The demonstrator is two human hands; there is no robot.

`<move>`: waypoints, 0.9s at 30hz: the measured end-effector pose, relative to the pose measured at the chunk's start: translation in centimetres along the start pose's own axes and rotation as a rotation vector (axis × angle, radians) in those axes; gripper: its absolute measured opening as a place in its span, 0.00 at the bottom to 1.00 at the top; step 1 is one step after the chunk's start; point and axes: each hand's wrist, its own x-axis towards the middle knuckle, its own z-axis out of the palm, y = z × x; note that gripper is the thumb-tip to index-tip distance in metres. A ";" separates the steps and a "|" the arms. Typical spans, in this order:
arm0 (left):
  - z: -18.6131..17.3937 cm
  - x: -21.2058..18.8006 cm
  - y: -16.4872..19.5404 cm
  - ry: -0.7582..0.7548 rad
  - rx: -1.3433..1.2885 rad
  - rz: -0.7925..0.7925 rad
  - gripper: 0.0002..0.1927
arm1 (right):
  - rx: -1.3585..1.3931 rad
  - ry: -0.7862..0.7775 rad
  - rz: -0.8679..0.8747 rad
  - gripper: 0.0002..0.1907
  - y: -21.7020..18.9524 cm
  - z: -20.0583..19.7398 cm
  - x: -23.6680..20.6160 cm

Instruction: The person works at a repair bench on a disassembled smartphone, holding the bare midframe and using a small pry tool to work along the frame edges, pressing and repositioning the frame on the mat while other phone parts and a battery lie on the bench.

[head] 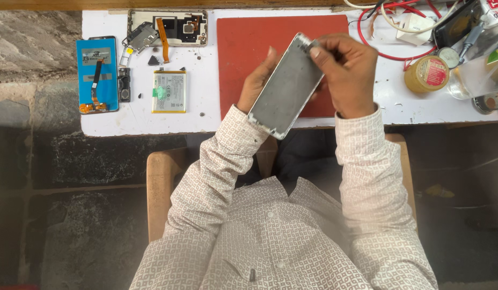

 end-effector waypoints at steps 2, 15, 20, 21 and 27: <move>0.5 -0.1 0.1 -0.083 0.049 -0.031 0.38 | 0.064 0.024 -0.038 0.06 0.2 -0.3 0.9; -2.1 0.7 -0.4 0.120 0.029 0.062 0.25 | -0.451 0.150 -0.488 0.04 -0.6 3.8 -3.0; -2.6 0.8 -0.6 0.085 0.001 0.063 0.23 | -0.570 0.153 -0.552 0.03 -0.9 4.6 -3.2; -2.5 0.8 -0.6 0.090 0.021 0.061 0.23 | -0.583 0.157 -0.559 0.03 -1.0 4.6 -3.1; -1.9 0.7 -0.5 0.083 0.027 0.048 0.23 | -0.577 0.163 -0.506 0.04 -1.2 4.6 -3.0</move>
